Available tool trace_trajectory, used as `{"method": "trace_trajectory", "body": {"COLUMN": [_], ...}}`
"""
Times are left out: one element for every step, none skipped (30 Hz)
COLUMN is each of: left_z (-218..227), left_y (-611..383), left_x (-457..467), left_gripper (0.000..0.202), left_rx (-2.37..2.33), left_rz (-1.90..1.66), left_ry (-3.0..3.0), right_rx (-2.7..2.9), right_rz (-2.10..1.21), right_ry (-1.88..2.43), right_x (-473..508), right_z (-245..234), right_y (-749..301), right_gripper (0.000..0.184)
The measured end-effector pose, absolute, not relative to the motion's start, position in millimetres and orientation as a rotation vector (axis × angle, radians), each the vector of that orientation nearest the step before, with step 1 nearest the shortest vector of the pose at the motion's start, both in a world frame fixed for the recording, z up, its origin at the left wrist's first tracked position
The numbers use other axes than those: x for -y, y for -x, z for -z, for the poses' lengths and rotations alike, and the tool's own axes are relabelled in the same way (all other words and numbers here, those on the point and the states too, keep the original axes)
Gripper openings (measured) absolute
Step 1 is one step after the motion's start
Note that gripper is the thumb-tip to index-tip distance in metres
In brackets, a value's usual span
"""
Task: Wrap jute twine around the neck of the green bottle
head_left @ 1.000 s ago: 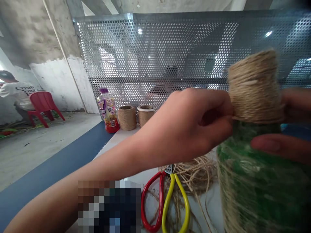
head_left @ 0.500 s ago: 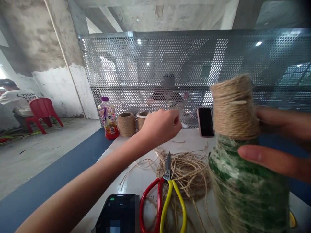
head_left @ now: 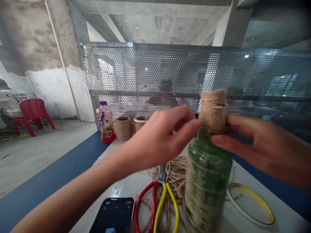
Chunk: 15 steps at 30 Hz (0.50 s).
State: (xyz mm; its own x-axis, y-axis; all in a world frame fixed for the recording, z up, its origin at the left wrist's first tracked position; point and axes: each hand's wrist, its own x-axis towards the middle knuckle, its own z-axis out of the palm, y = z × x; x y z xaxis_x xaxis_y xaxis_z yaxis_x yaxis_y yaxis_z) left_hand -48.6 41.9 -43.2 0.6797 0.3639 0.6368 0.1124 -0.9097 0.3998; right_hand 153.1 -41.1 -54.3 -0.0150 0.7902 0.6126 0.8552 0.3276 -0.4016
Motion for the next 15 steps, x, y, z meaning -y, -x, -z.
{"method": "trace_trajectory", "body": {"left_z": [44,45,46,47,48,48,49,49,49,50,50,51,51,52,53], "left_y": [47,45,44,43,43,43,43,44,44,44,44,45,44,44,44], "left_x": [-37,-35,-34,-34,-35,-37,-38,-38,-38,-37,-36,-34,-33,-31,-30], "left_gripper": [0.022,0.024,0.025,0.024,0.023,0.023,0.022,0.021,0.019,0.016,0.013,0.01,0.007,0.007,0.007], "left_rx": [-0.374,-0.387,-0.402,-0.416,-0.429,-0.439,-0.447,-0.453,-0.456,-0.452,-0.44,-0.417,-0.389,-0.363,-0.34], "left_rz": [-1.104,-1.141,-1.175,-1.202,-1.216,-1.22,-1.22,-1.222,-1.233,-1.25,-1.27,-1.292,-1.311,-1.328,-1.338], "left_ry": [-2.582,-2.595,-2.605,-2.613,-2.623,-2.636,-2.654,-2.675,-2.698,-2.723,-2.751,-2.779,-2.804,-2.823,-2.838], "right_rx": [1.838,1.855,1.847,1.817,1.79,1.776,1.768,1.768,1.773,1.777,1.78,1.784,1.788,1.796,1.812], "right_rz": [0.084,0.07,0.066,0.068,0.074,0.075,0.076,0.076,0.073,0.07,0.07,0.07,0.074,0.079,0.08], "right_ry": [1.479,1.493,1.508,1.522,1.535,1.545,1.548,1.546,1.541,1.536,1.538,1.545,1.553,1.56,1.565], "right_x": [41,40,38,36,35,33,32,31,31,31,32,33,35,36,37], "right_z": [55,55,56,58,59,59,60,60,60,60,59,58,57,56,55], "right_y": [-151,-149,-146,-144,-142,-141,-140,-140,-141,-141,-142,-143,-143,-144,-145], "right_gripper": [0.022,0.02,0.017,0.015,0.013,0.012,0.012,0.013,0.015,0.017,0.018,0.02,0.021,0.022,0.023]}}
